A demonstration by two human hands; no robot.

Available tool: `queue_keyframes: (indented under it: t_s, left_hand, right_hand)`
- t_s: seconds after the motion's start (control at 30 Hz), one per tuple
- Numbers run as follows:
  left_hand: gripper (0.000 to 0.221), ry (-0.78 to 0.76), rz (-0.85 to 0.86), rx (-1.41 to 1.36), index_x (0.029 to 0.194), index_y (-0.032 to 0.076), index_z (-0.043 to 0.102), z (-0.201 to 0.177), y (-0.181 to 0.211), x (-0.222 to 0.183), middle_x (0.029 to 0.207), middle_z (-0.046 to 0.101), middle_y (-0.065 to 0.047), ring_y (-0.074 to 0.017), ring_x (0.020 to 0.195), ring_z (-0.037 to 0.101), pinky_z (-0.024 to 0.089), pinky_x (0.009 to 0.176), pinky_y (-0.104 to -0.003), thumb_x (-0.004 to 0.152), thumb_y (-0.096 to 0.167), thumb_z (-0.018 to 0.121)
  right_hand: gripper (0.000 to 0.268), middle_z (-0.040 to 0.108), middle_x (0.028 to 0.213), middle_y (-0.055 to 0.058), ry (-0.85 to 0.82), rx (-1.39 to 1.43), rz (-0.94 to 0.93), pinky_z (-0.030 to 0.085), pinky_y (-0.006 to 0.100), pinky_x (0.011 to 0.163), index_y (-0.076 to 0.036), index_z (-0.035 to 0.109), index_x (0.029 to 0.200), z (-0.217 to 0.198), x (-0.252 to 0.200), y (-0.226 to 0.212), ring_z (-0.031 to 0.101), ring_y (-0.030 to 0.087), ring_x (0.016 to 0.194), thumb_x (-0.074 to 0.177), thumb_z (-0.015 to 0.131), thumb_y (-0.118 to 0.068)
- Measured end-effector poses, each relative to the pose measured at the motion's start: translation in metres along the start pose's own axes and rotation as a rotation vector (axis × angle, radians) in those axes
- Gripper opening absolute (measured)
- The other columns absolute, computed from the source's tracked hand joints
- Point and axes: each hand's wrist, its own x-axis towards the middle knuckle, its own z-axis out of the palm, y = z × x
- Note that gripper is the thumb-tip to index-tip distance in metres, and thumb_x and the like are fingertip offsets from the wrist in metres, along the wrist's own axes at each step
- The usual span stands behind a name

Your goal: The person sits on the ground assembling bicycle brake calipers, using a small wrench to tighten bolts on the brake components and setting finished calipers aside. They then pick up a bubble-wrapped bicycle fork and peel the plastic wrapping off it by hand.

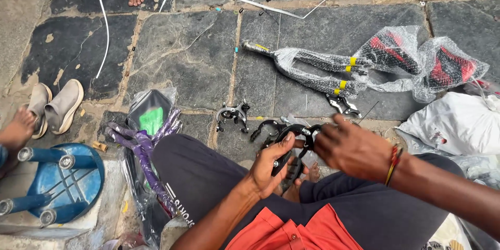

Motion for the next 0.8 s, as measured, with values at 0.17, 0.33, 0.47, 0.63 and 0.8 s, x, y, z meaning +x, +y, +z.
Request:
queue_keyframes:
  t_s: [0.17,0.33,0.47,0.63,0.8]
  left_hand:
    - [0.057,0.03,-0.073,-0.237,0.126,0.013,0.055,0.017,0.019,-0.003,0.117,0.063,-0.011,-0.0271,0.086,0.065,0.052,0.059,-0.041,0.099,0.064,0.048]
    - [0.05,-0.058,0.083,-0.462,0.117,0.016,0.048,0.022,0.028,-0.014,0.126,0.058,-0.015,-0.0289,0.094,0.066,0.055,0.066,-0.044,0.101,0.063,0.047]
    - [0.064,-0.056,0.122,-0.413,0.143,0.013,0.051,0.029,0.031,-0.021,0.13,0.056,-0.013,-0.0263,0.095,0.064,0.055,0.068,-0.042,0.102,0.061,0.047]
    - [0.063,-0.067,0.122,-0.431,0.138,0.008,0.049,0.03,0.023,-0.015,0.129,0.056,-0.014,-0.0294,0.097,0.065,0.055,0.068,-0.043,0.104,0.061,0.047]
    - [0.063,-0.03,0.139,-0.435,0.139,0.008,0.05,0.031,0.02,-0.016,0.13,0.055,-0.014,-0.0277,0.096,0.065,0.054,0.069,-0.042,0.104,0.059,0.047]
  right_hand:
    - [0.034,0.066,0.087,0.01,-0.058,0.195,0.205,0.053,0.046,0.078,-0.004,0.069,0.105,-0.054,0.023,0.004,0.07,0.029,0.077,0.083,0.075,-0.03]
    - [0.036,0.065,0.079,0.009,0.028,0.523,0.759,0.05,0.041,0.054,-0.006,0.068,0.094,-0.023,0.021,-0.008,0.067,0.029,0.063,0.08,0.081,-0.036]
    - [0.026,0.067,0.089,0.01,0.311,0.773,0.774,0.05,0.037,0.052,-0.001,0.068,0.106,-0.024,0.022,-0.016,0.065,0.024,0.059,0.082,0.073,-0.011]
    - [0.018,0.069,0.09,0.007,0.372,0.667,0.775,0.048,0.036,0.054,-0.006,0.067,0.099,-0.016,0.021,-0.024,0.066,0.019,0.062,0.086,0.078,-0.012]
    - [0.032,0.069,0.091,0.005,0.288,0.87,1.071,0.039,0.033,0.048,-0.003,0.071,0.105,-0.016,0.019,-0.031,0.051,0.02,0.05,0.079,0.087,-0.014]
